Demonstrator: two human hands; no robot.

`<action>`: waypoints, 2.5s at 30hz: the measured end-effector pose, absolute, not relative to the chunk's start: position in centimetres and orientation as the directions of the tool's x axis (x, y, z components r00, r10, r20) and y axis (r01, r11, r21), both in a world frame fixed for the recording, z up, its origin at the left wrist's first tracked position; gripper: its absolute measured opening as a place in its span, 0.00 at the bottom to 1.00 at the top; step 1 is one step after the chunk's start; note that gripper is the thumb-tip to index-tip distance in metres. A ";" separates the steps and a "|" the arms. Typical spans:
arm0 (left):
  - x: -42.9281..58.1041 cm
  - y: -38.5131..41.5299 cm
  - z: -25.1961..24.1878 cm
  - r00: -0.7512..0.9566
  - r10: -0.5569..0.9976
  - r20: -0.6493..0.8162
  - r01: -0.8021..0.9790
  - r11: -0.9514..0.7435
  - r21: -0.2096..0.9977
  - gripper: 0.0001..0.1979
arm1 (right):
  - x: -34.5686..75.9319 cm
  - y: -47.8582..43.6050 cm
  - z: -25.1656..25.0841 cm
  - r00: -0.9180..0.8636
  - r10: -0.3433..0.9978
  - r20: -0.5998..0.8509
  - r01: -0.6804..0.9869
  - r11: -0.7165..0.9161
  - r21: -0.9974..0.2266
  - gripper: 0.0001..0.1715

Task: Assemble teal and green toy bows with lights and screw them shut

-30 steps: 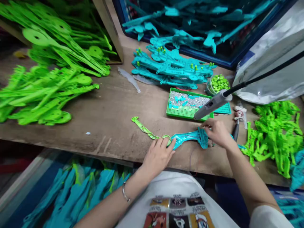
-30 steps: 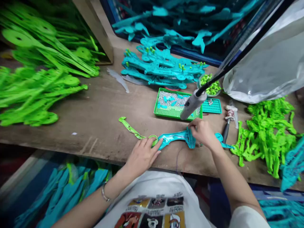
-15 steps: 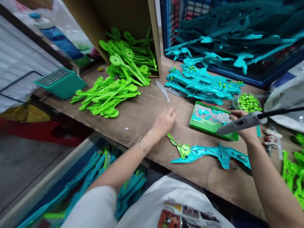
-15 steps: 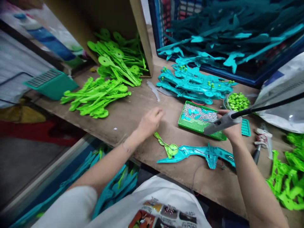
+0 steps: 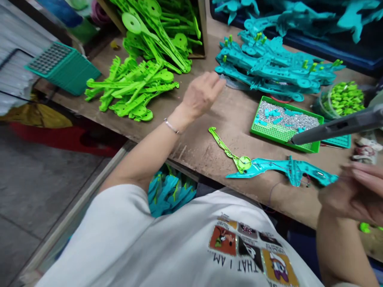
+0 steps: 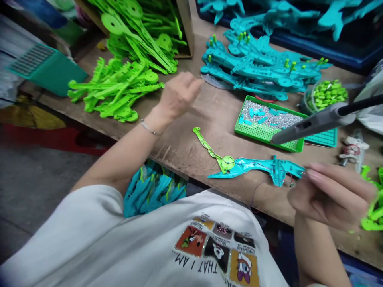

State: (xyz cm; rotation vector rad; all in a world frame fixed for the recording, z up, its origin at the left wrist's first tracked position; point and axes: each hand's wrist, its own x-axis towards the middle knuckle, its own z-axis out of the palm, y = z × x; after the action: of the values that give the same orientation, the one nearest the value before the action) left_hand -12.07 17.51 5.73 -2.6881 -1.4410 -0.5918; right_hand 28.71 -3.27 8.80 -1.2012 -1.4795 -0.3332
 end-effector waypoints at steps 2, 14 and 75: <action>-12.8 14.0 7.8 0.314 0.778 0.545 0.792 -0.531 0.302 0.15 | 24.4 -2.8 8.9 0.052 0.566 0.823 0.697 0.569 -0.436 0.12; -9.6 0.7 -0.5 -0.218 0.952 -0.214 -0.144 0.185 0.972 0.20 | 17.6 -0.8 3.3 -0.235 0.963 -0.133 0.435 -0.018 -0.900 0.15; -25.9 33.4 4.3 0.110 0.954 0.281 0.779 -0.258 0.572 0.24 | 17.3 -3.4 2.7 -0.448 0.894 0.007 0.648 0.331 -0.686 0.15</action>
State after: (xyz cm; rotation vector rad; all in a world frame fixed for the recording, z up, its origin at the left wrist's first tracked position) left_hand -25.93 33.45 4.31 -2.5315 -2.0507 -1.0637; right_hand 17.28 -3.42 2.72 -1.3634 -2.2165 0.8752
